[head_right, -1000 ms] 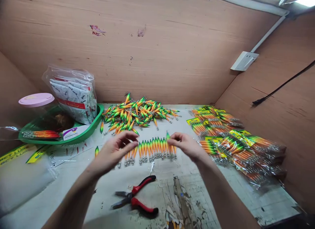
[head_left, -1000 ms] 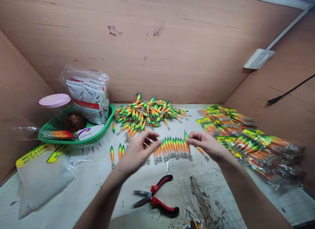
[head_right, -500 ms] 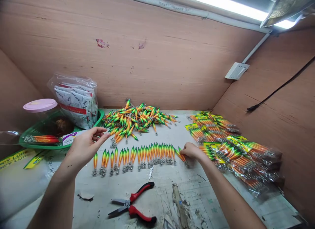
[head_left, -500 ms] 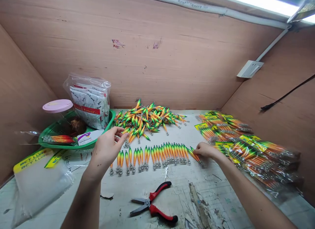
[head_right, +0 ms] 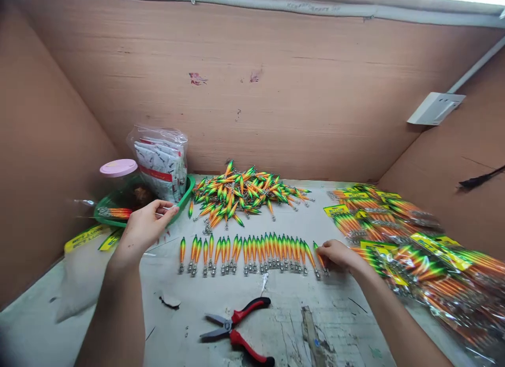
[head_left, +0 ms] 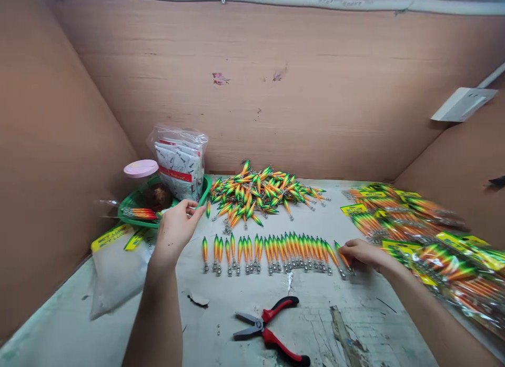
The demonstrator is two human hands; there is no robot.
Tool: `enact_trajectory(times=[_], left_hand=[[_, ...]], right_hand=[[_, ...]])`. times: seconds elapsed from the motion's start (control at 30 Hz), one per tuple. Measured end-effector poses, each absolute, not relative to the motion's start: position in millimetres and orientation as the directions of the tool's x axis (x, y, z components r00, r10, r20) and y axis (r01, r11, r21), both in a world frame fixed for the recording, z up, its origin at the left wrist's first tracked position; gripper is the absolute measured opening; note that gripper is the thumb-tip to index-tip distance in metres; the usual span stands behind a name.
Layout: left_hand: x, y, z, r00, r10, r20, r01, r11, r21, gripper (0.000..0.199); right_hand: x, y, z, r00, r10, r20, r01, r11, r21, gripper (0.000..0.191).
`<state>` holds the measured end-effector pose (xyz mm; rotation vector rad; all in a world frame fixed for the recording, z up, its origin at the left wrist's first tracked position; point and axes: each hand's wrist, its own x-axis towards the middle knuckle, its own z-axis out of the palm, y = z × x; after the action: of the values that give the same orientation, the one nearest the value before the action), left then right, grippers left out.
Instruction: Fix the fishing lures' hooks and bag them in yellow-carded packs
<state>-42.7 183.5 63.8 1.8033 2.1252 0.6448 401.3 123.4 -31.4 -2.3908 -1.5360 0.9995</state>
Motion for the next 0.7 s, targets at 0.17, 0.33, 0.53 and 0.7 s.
enact_trajectory(times=[0.17,0.33,0.53,0.7], left_hand=[[-54,196,43,-0.172,0.965,-0.198,0.908,0.233,0.348,0.017],[-42,201,17,-0.114,0.881,-0.459,0.926,0.262,0.273,0.034],[-29,194,4,-0.053,0.903,-0.427,0.947,0.182,0.266,0.039],[-17,184,-7,-0.049,0.949,-0.312,0.949,0.142,0.283,0.054]], right_hand=[[403,131,-40,0.235,0.805,-0.544,0.789,-0.485,-0.377,0.041],[400,139,-44,0.265,0.857,-0.442,0.835,-0.433,-0.34,0.052],[390,139,-43,0.247,0.874,-0.419,0.862,-0.396,-0.318,0.053],[380,142,-42,0.227,0.878,-0.422,0.877,-0.373,-0.303,0.052]])
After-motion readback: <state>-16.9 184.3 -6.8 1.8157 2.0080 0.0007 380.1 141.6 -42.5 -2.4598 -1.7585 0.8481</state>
